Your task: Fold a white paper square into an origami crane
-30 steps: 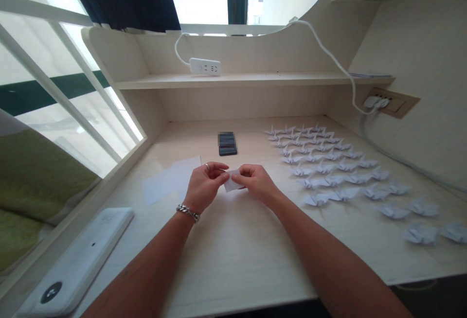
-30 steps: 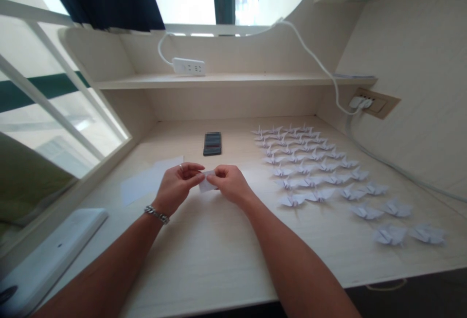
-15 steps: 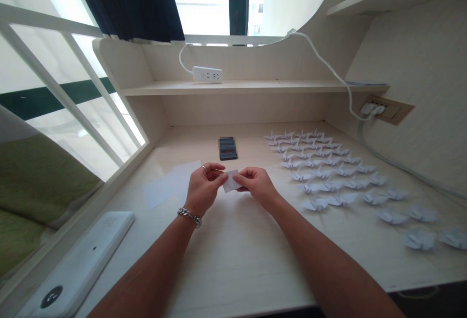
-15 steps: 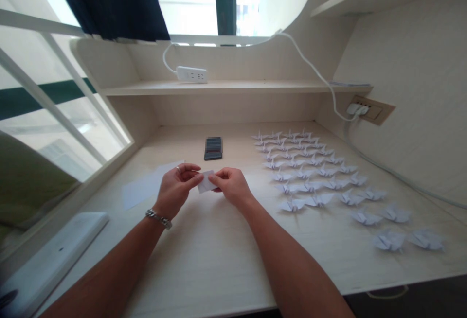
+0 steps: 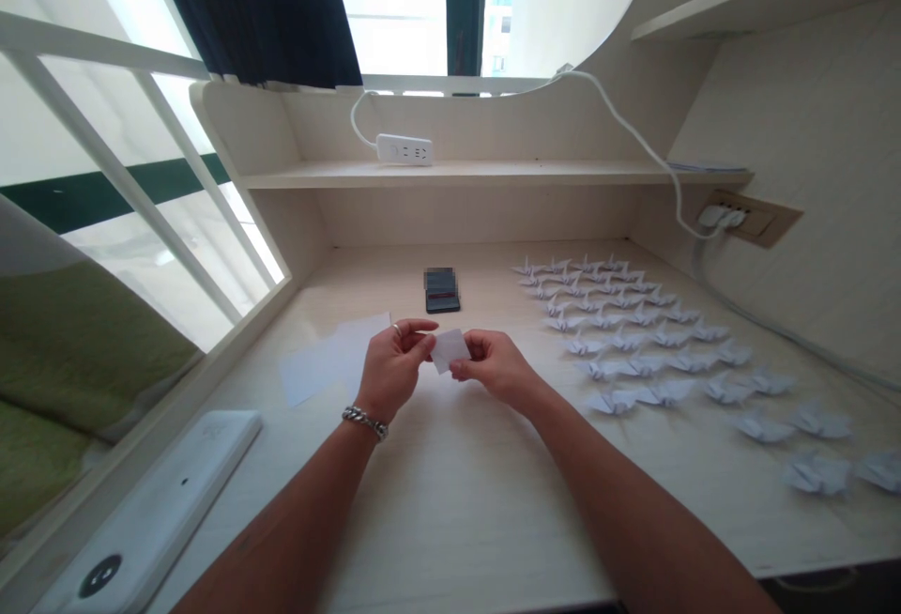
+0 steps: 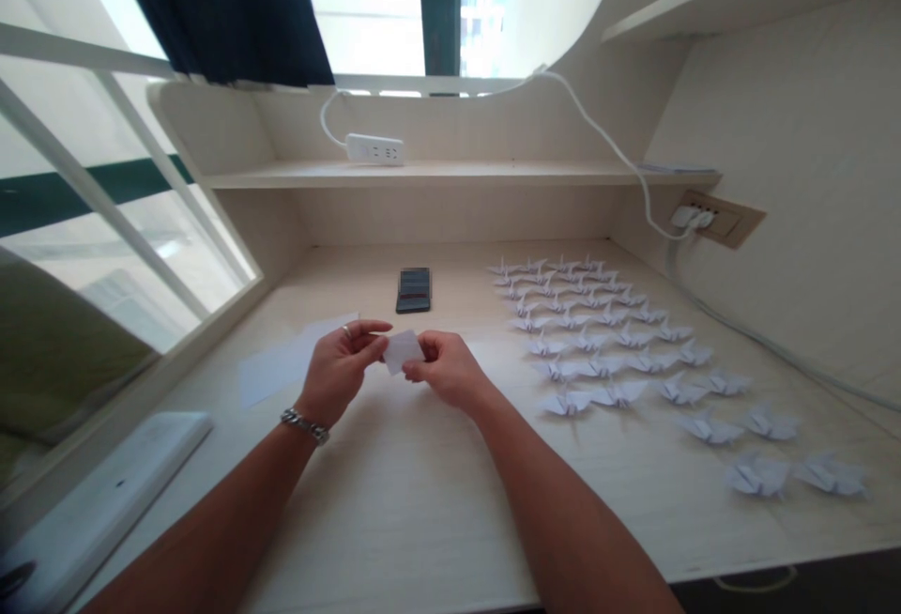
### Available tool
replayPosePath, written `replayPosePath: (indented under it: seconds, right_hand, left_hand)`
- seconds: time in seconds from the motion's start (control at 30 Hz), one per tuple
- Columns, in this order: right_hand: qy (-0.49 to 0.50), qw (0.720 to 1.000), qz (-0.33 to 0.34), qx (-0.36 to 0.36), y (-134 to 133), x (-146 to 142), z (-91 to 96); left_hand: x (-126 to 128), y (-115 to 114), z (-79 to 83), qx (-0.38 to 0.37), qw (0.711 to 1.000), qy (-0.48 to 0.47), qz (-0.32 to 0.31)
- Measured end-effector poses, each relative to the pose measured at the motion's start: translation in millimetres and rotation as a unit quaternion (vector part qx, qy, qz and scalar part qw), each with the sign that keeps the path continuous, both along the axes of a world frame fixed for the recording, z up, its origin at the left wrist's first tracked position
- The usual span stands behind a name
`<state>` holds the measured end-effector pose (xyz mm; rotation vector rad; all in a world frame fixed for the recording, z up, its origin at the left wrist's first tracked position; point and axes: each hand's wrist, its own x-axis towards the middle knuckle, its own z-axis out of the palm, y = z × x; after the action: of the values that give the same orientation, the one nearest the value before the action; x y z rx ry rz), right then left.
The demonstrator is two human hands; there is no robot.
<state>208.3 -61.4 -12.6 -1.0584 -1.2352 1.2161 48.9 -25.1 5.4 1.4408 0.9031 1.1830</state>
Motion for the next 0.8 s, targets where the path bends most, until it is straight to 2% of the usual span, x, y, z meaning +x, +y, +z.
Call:
replayPosePath:
  seconds: [0.2, 0.33, 0.47, 0.6, 0.8]
  right_hand:
    - [-0.024, 0.998, -0.056, 0.013, 2.0, 1.8, -3.7]
    - [-0.068, 0.995, -0.069, 0.028, 3.9, 3.4, -5.5]
    - [-0.078, 0.991, -0.098, 0.054, 3.2, 4.6, -1.7]
    - [-0.069, 0.983, -0.157, 0.068, 2.2, 5.4, 0.5]
    - [-0.090, 0.970, -0.206, 0.093, -2.2, 0.9, 0.5]
  left_hand:
    - [0.2, -2.0, -2.2, 0.066, 0.994, 0.084, -0.007]
    - [1.6, -3.1, -0.3, 0.087, 0.991, 0.104, 0.006]
    - [-0.6, 1.4, 1.1, 0.079, 0.994, 0.070, 0.030]
    - [-2.7, 4.3, 0.4, 0.057, 0.995, 0.040, 0.070]
    - [7.6, -6.3, -1.9, 0.032, 0.997, 0.064, 0.006]
